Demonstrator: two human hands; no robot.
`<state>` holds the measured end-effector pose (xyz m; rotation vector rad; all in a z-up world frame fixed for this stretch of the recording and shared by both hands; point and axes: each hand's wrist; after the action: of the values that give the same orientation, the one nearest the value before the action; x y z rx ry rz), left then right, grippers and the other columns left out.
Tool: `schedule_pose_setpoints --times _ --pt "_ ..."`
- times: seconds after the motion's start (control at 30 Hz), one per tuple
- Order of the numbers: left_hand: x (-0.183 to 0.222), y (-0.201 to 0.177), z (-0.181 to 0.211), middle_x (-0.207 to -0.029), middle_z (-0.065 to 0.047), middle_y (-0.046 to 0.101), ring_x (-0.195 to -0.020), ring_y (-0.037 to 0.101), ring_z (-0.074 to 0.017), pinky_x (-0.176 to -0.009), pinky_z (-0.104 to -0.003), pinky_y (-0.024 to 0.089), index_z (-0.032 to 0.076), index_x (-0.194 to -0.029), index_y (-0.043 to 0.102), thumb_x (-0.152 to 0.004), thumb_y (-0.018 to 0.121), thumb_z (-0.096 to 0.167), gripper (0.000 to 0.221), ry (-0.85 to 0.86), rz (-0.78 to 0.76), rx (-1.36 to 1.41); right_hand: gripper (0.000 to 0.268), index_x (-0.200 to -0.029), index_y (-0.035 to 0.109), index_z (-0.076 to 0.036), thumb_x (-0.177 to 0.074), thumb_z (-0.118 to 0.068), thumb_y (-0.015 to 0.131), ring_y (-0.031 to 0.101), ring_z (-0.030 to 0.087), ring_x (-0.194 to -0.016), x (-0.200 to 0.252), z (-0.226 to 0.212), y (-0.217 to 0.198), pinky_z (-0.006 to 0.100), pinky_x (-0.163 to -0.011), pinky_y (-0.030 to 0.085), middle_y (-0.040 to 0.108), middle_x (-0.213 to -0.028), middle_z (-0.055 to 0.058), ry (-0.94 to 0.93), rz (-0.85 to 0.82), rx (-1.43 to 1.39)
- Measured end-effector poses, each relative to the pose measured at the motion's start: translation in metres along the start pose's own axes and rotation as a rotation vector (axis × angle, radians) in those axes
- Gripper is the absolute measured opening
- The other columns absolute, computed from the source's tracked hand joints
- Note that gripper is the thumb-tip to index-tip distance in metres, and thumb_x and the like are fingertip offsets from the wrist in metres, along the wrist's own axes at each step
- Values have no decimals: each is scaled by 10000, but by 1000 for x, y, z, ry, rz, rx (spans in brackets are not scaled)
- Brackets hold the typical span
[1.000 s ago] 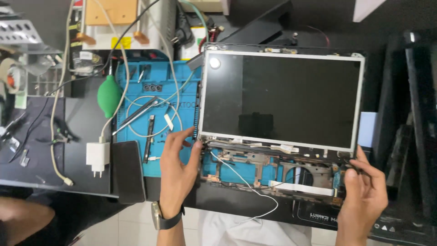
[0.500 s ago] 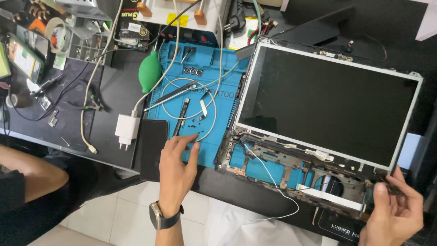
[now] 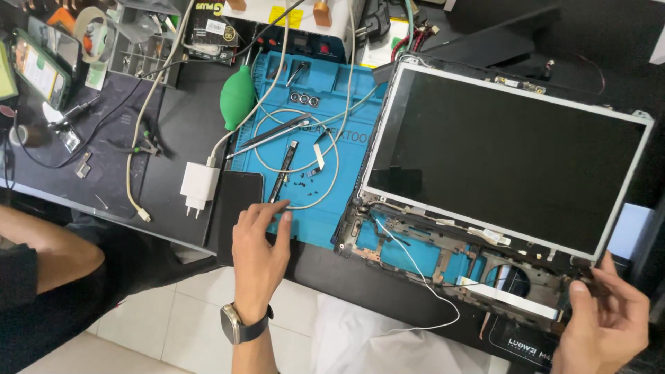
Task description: The person repairs a disassembled laptop at a workbench. They lift and reposition the laptop display assembly, pry at the bezel edge, manipulate the screen panel and its cable, and use a spudger-like tool along the panel edge while working on the exposed chassis.
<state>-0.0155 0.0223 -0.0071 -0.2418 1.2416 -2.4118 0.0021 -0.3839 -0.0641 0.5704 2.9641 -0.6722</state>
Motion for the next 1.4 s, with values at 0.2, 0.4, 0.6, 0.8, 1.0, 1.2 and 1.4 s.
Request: schedule_pose_setpoints --times 0.2,0.4,0.6,0.8,1.0,1.2,1.4 --pt "-2 2 1 -1014 -93 688 -940 608 -292 -848 -413 463 64 -1113 751 -969 650 171 206 -6 -18 -40 276 -1239 556 75 -969 132 569 614 238 -1336 3 4 2 326 -1136 529 524 -1513 333 73 12 -150" --pt "1 4 3 -1022 -94 689 -957 609 -291 -865 -415 459 63 -1117 745 -970 655 164 200 31 -18 -49 236 -1282 524 89 -1058 111 596 607 271 -1358 9 17 -4 352 -1189 530 508 -1569 340 99 7 -115" --pt "8 16 28 -1051 -88 697 -987 623 -280 -871 -403 453 69 -1156 720 -946 684 151 229 152 -82 48 226 -1236 581 88 -1019 58 635 569 296 -1449 9 10 -7 381 -1174 470 495 -1610 318 120 -14 -160" --pt "16 36 48 -1087 -121 692 -1022 614 -327 -896 -416 448 66 -1255 673 -911 709 153 357 274 -216 103 264 -1208 580 80 -966 49 679 573 286 -1400 10 11 -11 381 -1189 487 517 -1575 289 130 -11 -208" --pt "17 43 51 -1096 -127 703 -1034 630 -332 -915 -418 462 57 -1232 675 -942 691 114 296 318 -179 70 269 -1198 589 48 -945 67 677 590 239 -1352 13 18 -15 360 -1157 487 574 -1499 244 126 17 -230" --pt "13 48 49 -987 -114 685 -952 634 -299 -880 -405 478 64 -1136 721 -968 688 56 171 296 -94 50 215 -1177 611 46 -984 83 697 646 236 -1285 13 22 -16 368 -1223 462 704 -1296 187 17 33 -101" --pt "14 48 56 -1112 -143 655 -1034 634 -318 -882 -392 498 61 -1121 714 -940 705 -2 191 371 0 93 219 -1166 592 18 -974 56 689 665 213 -1214 16 28 -19 345 -1127 516 686 -1224 136 35 57 -236"
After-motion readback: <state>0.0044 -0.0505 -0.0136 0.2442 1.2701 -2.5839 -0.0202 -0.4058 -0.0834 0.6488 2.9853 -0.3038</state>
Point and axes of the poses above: each hand's wrist, its own x-axis away from the middle knuckle, its own y-axis out of the palm, z = x × y
